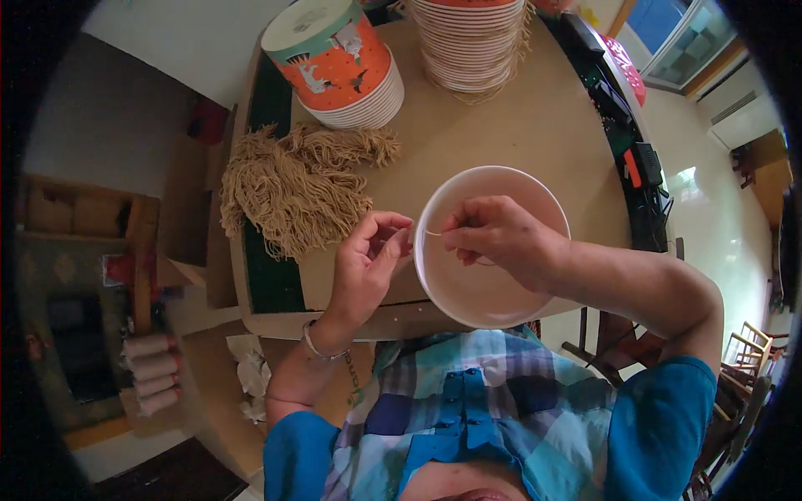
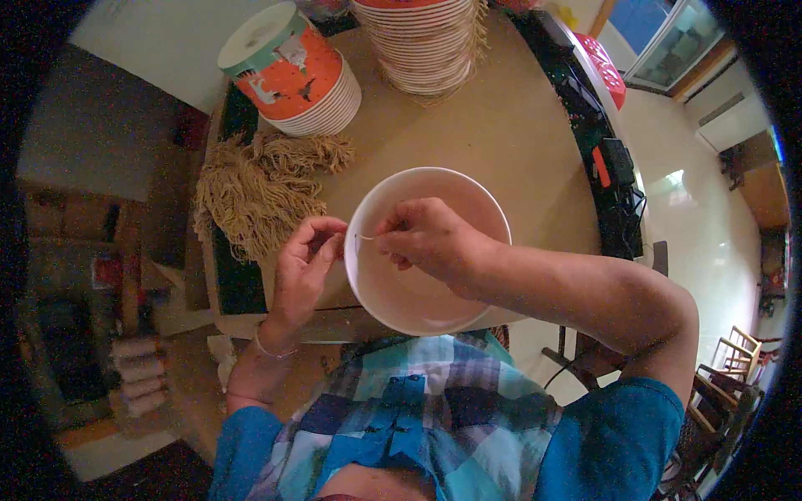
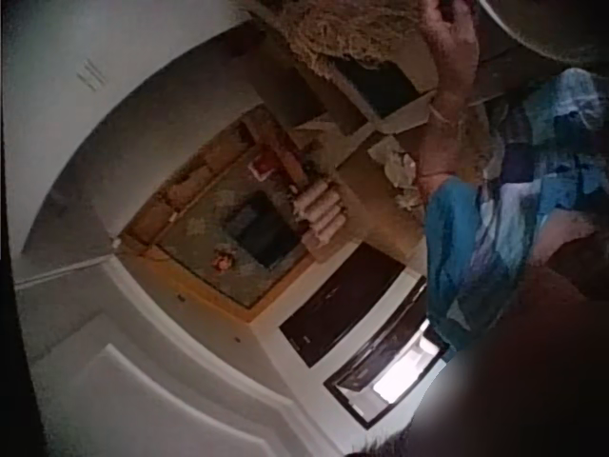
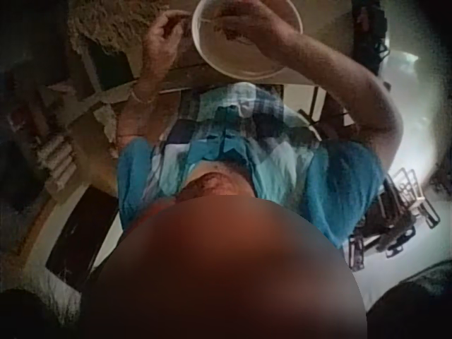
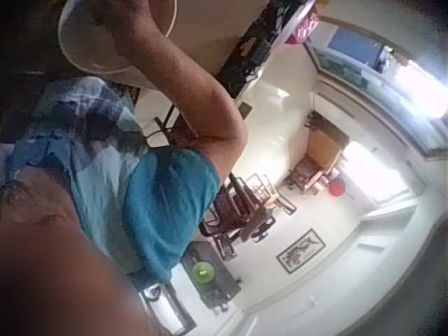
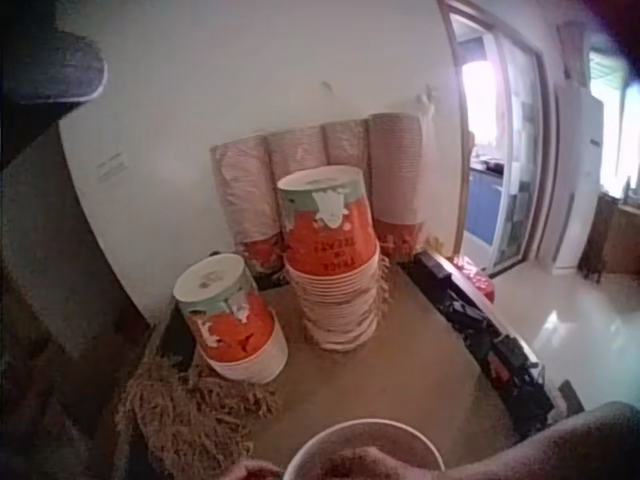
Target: Attaching handles or strings to decorative paper buckets.
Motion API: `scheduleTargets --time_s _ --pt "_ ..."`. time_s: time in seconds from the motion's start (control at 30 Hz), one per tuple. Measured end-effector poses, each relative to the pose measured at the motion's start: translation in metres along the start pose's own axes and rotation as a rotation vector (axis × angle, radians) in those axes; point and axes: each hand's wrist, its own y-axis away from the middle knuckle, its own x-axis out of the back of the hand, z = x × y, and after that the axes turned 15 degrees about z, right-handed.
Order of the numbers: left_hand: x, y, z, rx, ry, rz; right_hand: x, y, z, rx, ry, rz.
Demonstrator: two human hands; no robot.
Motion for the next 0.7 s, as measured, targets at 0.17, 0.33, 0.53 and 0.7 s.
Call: scheduleTargets --time_s 0.17,0.33,0.53,0.7 --pt "-0.0023 -0.0013 -0.0004 0.016 0.061 -0.017 0.0018 -0.0026 0.0036 0.010 -0.016 -0.016" --pt "0.0002 -0.0018 -0.0038 -0.039 0.002 -0.020 0.0005 -0.0029 0.0005 0.016 -0.002 -0.027" --pt "-0.0031 -0.0002 0.0005 -0.020 0.017 -0.009 -0.0003 -0.0035 0.0012 0.022 -0.006 -0.015" --pt "-0.0018 0.0006 0.0015 -0.043 -0.021 -0.015 -0.0013 -0.0002 -0.0043 0.021 0.019 -0.018"
